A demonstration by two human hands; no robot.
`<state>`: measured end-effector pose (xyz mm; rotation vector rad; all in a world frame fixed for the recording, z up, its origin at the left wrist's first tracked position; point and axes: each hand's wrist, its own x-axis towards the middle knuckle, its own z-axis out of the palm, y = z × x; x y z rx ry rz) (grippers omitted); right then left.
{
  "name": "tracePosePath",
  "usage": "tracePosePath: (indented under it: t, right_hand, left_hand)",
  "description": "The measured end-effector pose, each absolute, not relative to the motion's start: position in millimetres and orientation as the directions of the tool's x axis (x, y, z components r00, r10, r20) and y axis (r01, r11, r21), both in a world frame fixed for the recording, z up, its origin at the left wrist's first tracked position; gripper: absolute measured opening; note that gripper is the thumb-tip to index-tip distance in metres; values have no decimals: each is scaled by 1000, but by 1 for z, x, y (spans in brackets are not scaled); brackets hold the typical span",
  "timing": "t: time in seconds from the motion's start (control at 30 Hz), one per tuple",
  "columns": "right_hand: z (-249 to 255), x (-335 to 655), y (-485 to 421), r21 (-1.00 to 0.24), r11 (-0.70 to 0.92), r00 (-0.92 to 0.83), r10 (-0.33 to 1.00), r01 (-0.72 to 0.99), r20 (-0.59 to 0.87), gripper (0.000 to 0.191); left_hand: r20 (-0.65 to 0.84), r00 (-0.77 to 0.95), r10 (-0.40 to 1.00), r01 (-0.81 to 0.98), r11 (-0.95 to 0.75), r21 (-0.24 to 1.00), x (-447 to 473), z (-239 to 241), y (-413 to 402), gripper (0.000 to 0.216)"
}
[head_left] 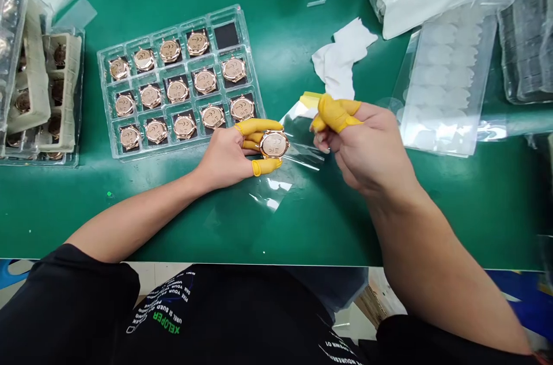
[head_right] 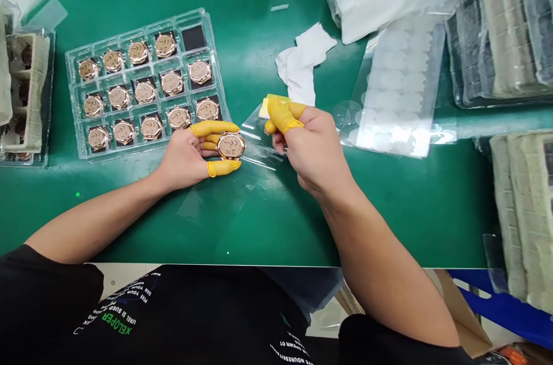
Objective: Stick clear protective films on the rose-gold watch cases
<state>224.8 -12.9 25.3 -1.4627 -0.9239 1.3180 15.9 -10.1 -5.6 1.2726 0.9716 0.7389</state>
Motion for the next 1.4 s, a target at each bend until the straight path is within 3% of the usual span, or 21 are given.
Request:
tracePosePath:
  t: [0.07, 0.13, 0.33, 0.5, 0.67, 0.77, 0.93, 1.13, 1.4]
  right_hand:
    - [26, 223, -13, -959, -265, 151, 949, -103, -279, 23]
    - [27, 221, -14, -952, -283, 137, 945, -116, -297, 35]
    - [25, 208, -22, -887, -462, -148, 876, 13, -458, 50]
    - [20, 194, -26, -902, -419, -33, 908, -105, -418, 38]
    - [20, 189, -28, -918, -382, 91, 916, -110, -392, 23]
    - [19, 193, -25, -916, -399, 98, 910, -50, -402, 41]
    - [27, 206, -20, -905, -424, -105, 902, -28, -419, 64]
    - [34, 212, -22, -914, -399, -146, 902, 72, -406, 44]
    - [32, 222, -18, -895, -445, -240, 865, 40, -441, 34]
  left_hand:
    - [-177, 427, 887, 52, 172, 984, 16, -7, -10, 63]
    - [-167, 420, 892, 39, 166, 985, 16, -8, -10, 63]
    - [-156, 428, 890, -10, 177, 984, 17, -9, -11, 62]
    - [-170, 449, 877, -18, 200, 980, 15, -8, -12, 61]
    - [-162, 457, 875, -2, 183, 983, 15, -7, -12, 60]
    - [-167, 464, 870, 18, 179, 984, 15, -8, -11, 59]
    - [-162, 430, 888, -3, 181, 984, 16, -7, -11, 61]
    - [-133, 428, 894, -8, 151, 989, 17, -6, -10, 61]
    - [-163, 453, 876, -45, 205, 978, 15, -7, -8, 62]
